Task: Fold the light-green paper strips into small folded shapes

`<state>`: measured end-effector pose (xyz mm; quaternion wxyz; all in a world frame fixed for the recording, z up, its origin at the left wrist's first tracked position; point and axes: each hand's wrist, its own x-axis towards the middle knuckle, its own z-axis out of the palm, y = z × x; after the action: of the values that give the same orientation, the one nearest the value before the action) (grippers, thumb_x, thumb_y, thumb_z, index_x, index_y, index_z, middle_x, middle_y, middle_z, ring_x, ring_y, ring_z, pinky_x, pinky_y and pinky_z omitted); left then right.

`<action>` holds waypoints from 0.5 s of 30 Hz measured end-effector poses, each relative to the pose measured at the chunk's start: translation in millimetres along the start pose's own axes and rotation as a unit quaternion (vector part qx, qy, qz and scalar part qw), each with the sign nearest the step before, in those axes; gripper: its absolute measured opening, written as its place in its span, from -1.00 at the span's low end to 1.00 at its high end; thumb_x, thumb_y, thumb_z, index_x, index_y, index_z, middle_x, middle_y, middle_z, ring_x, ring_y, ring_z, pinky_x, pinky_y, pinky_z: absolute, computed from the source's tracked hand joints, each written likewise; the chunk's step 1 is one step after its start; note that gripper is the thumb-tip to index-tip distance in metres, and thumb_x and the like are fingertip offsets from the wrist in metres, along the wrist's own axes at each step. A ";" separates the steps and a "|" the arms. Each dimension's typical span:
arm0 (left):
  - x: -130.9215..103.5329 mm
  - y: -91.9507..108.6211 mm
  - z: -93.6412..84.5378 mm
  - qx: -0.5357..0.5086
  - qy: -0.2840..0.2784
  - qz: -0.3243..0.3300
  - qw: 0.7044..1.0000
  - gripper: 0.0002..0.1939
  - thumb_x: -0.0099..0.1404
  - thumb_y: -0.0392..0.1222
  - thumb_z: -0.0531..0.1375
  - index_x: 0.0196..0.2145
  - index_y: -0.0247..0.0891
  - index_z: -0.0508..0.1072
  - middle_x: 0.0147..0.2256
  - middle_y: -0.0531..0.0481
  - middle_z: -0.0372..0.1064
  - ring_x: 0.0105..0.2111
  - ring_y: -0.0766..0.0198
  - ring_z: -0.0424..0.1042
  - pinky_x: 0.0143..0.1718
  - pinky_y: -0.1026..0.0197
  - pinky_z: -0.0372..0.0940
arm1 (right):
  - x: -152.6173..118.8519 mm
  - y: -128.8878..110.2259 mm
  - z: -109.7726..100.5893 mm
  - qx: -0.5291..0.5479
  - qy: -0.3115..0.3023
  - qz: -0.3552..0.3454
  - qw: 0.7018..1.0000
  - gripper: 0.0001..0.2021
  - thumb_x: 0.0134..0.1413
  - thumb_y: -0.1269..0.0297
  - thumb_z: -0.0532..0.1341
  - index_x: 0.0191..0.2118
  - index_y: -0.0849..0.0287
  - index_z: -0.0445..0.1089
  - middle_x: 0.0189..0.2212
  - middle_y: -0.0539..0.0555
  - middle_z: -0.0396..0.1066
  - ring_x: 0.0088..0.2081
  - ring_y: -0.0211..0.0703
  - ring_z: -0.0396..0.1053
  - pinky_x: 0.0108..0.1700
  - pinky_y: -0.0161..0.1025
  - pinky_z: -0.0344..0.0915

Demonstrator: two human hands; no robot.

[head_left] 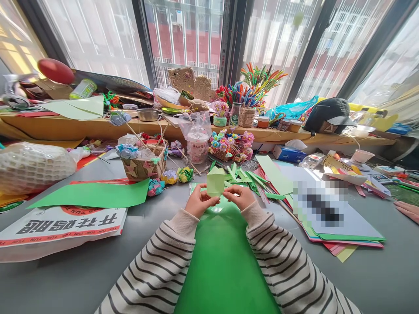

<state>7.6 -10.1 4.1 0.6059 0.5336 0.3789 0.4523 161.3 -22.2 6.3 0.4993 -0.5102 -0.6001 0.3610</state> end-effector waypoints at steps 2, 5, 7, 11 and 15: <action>0.3 -0.3 -0.1 0.002 -0.003 -0.001 1.000 -0.50 -0.22 -0.24 0.28 -0.35 -0.27 0.08 -0.59 0.08 0.35 -0.57 0.27 0.38 -0.51 0.22 0.24 | 0.5 -0.3 -0.7 0.009 0.048 0.013 0.999 -0.77 -0.29 0.16 0.18 -0.53 0.25 0.35 -0.59 0.03 0.33 -0.56 -0.28 0.26 -0.50 -0.32 0.26; 0.2 0.0 0.2 0.000 -0.004 0.000 1.000 -0.49 -0.22 -0.24 0.28 -0.35 -0.27 0.08 -0.59 0.08 0.35 -0.57 0.27 0.38 -0.51 0.23 0.24 | 0.3 -1.3 -1.0 0.019 0.025 0.032 0.999 -0.75 -0.30 0.15 0.18 -0.49 0.25 0.35 -0.56 0.04 0.33 -0.55 -0.28 0.26 -0.50 -0.31 0.26; 0.1 0.3 0.6 0.000 -0.007 -0.003 1.000 -0.49 -0.23 -0.24 0.28 -0.35 -0.27 0.08 -0.59 0.07 0.35 -0.56 0.27 0.39 -0.51 0.23 0.24 | -1.0 -2.5 0.6 0.005 -0.014 0.020 1.000 -0.78 -0.31 0.17 0.19 -0.54 0.24 0.34 -0.59 0.02 0.32 -0.58 -0.29 0.24 -0.50 -0.31 0.24; 0.3 0.3 0.6 -0.001 -0.003 -0.011 1.000 -0.48 -0.23 -0.24 0.28 -0.34 -0.27 0.07 -0.65 0.12 0.32 -0.57 0.26 0.39 -0.50 0.22 0.24 | -3.0 -4.5 4.6 -0.005 0.018 0.014 1.000 -0.80 -0.29 0.18 0.18 -0.58 0.24 0.31 -0.65 -0.02 0.27 -0.60 -0.31 0.22 -0.49 -0.30 0.23; -0.5 0.6 0.6 -0.005 0.003 -0.021 1.000 -0.46 -0.24 -0.24 0.29 -0.34 -0.25 0.05 -0.70 0.21 0.25 -0.59 0.27 0.38 -0.51 0.22 0.24 | -3.1 -3.9 8.6 0.060 0.001 0.055 0.997 -0.76 -0.32 0.12 0.18 -0.57 0.24 0.28 -0.65 -0.02 0.25 -0.58 -0.28 0.23 -0.53 -0.31 0.24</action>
<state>7.9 -10.7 4.8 0.6169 0.5212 0.3897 0.4426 151.9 -25.5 7.3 0.5085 -0.5122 -0.5480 0.4228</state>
